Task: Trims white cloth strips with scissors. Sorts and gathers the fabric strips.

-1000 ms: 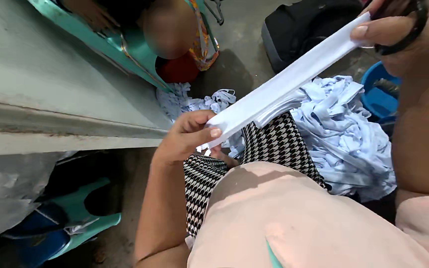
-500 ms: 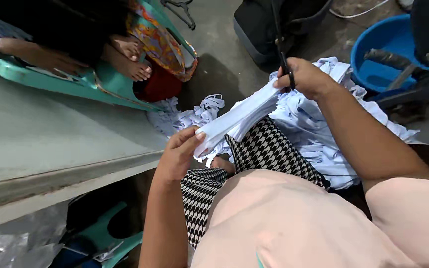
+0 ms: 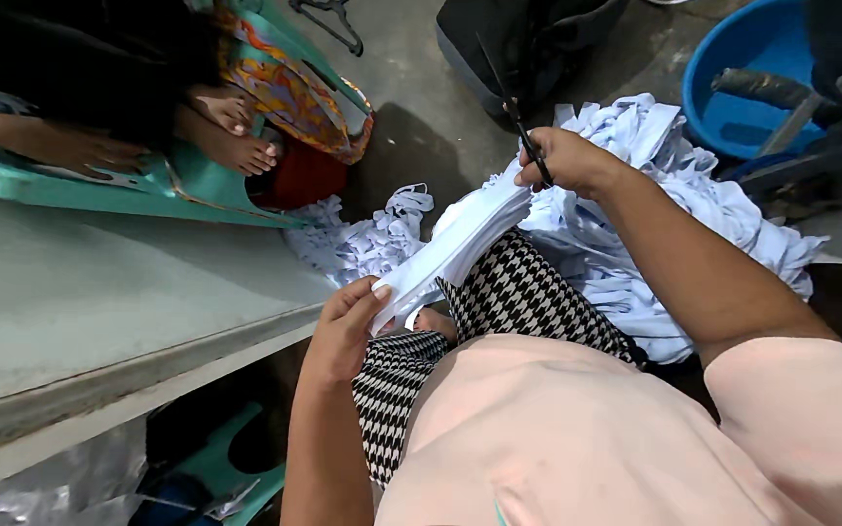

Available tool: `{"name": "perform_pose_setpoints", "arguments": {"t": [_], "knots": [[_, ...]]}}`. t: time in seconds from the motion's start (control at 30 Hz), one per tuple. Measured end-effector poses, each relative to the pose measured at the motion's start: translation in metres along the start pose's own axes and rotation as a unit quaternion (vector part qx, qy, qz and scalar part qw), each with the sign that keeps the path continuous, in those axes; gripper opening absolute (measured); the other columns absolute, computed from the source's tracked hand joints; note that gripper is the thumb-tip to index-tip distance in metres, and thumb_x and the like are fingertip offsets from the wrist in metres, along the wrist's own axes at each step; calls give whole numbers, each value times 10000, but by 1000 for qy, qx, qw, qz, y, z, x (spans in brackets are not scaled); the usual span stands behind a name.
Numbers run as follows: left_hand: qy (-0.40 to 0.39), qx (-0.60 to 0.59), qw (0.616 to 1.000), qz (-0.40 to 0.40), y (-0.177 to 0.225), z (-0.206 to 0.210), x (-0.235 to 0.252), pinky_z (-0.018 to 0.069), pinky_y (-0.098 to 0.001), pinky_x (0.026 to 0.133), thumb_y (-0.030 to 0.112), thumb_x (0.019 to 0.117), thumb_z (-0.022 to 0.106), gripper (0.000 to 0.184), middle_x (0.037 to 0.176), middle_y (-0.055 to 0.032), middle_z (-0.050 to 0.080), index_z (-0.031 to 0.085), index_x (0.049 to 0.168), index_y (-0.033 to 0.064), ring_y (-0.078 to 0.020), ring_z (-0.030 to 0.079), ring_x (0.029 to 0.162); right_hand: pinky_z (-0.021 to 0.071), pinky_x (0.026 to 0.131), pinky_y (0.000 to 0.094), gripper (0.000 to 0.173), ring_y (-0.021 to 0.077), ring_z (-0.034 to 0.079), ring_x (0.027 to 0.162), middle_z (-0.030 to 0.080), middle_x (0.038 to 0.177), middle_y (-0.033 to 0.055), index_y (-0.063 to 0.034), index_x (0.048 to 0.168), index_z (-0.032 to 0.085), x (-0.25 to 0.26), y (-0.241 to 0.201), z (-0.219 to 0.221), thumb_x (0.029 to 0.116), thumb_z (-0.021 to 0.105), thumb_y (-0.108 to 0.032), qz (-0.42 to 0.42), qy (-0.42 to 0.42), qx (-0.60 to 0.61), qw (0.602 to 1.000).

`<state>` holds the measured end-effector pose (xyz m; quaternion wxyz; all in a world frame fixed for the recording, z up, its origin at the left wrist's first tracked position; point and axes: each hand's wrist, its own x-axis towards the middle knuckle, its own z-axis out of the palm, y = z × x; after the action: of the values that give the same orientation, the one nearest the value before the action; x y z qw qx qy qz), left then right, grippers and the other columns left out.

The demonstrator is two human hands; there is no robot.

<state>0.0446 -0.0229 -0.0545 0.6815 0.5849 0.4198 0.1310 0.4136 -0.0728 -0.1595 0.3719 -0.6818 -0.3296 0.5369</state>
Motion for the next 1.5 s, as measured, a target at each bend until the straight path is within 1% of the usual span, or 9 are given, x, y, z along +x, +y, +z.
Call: {"name": "perform_pose_setpoints", "arguments": {"t": [0.13, 0.3, 0.4, 0.5, 0.57, 0.63, 0.77, 0.9, 1.5], "knots": [[10, 5, 1000, 2, -5, -1, 0, 535, -179, 612, 207, 994, 532, 218, 749, 45, 677, 707, 869, 172, -16, 616, 631, 524, 676, 356, 318, 166, 579, 707, 601, 881, 102, 3, 1094, 544, -2, 2, 0, 896, 768, -105, -2, 15, -26, 1000], [22, 26, 999, 6, -15, 0, 1, 533, -178, 611, 173, 1000, 539, 198, 753, 45, 677, 694, 878, 152, -15, 617, 643, 547, 752, 492, 444, 255, 629, 786, 639, 930, 158, 4, 1107, 597, -28, -8, -14, 858, 833, -278, -69, 87, -92, 990], [33, 41, 999, -3, -20, 3, 0, 528, -188, 614, 142, 995, 573, 139, 768, 33, 680, 686, 920, 116, -25, 612, 649, 502, 649, 357, 459, 131, 552, 689, 586, 826, 53, -31, 1070, 583, -67, -29, -17, 825, 836, -325, -141, 75, -91, 983], [32, 45, 998, -4, -27, 2, 1, 522, -189, 615, 126, 1010, 572, 130, 764, 38, 671, 681, 944, 101, -22, 604, 645, 496, 585, 222, 561, 15, 551, 640, 576, 762, -66, -98, 1036, 569, -109, -45, -6, 790, 758, -565, -194, -12, -62, 979], [28, 38, 999, 1, -32, 2, 1, 508, -187, 606, 121, 1020, 565, 133, 756, 43, 660, 676, 951, 96, -17, 586, 633, 537, 611, 228, 756, 34, 622, 708, 644, 833, -57, -105, 1089, 573, -131, -46, 2, 787, 639, -795, -213, -128, -60, 967], [25, 27, 999, 5, -37, 1, 1, 509, -192, 592, 126, 1027, 564, 136, 748, 33, 653, 674, 959, 83, -23, 581, 618, 571, 641, 240, 865, 56, 647, 753, 645, 880, -39, -94, 1155, 564, -147, -39, 13, 781, 554, -874, -192, -249, -76, 946], [20, 28, 999, 0, -43, 1, 0, 475, -190, 531, 185, 1048, 553, 166, 741, 17, 638, 668, 984, 84, -29, 545, 566, 537, 660, 232, 827, 41, 621, 743, 616, 842, -59, -115, 1111, 564, -166, -16, 34, 795, 534, -879, 0, -422, -82, 903], [4, 27, 1000, 9, -48, 2, -2, 447, -199, 514, 234, 1049, 557, 194, 740, -2, 620, 652, 970, 84, -43, 520, 555, 535, 671, 250, 765, 64, 625, 722, 616, 806, -54, -155, 1059, 576, -176, -3, 48, 808, 518, -875, 126, -441, -93, 884], [-31, 35, 999, 3, -73, 10, 0, 459, -239, 543, 237, 1032, 600, 191, 753, -35, 625, 661, 1003, 58, -73, 540, 583, 531, 626, 235, 651, 44, 586, 620, 562, 712, -94, -138, 1058, 567, -170, -4, 99, 868, 551, -760, 85, -240, -107, 961]]}}
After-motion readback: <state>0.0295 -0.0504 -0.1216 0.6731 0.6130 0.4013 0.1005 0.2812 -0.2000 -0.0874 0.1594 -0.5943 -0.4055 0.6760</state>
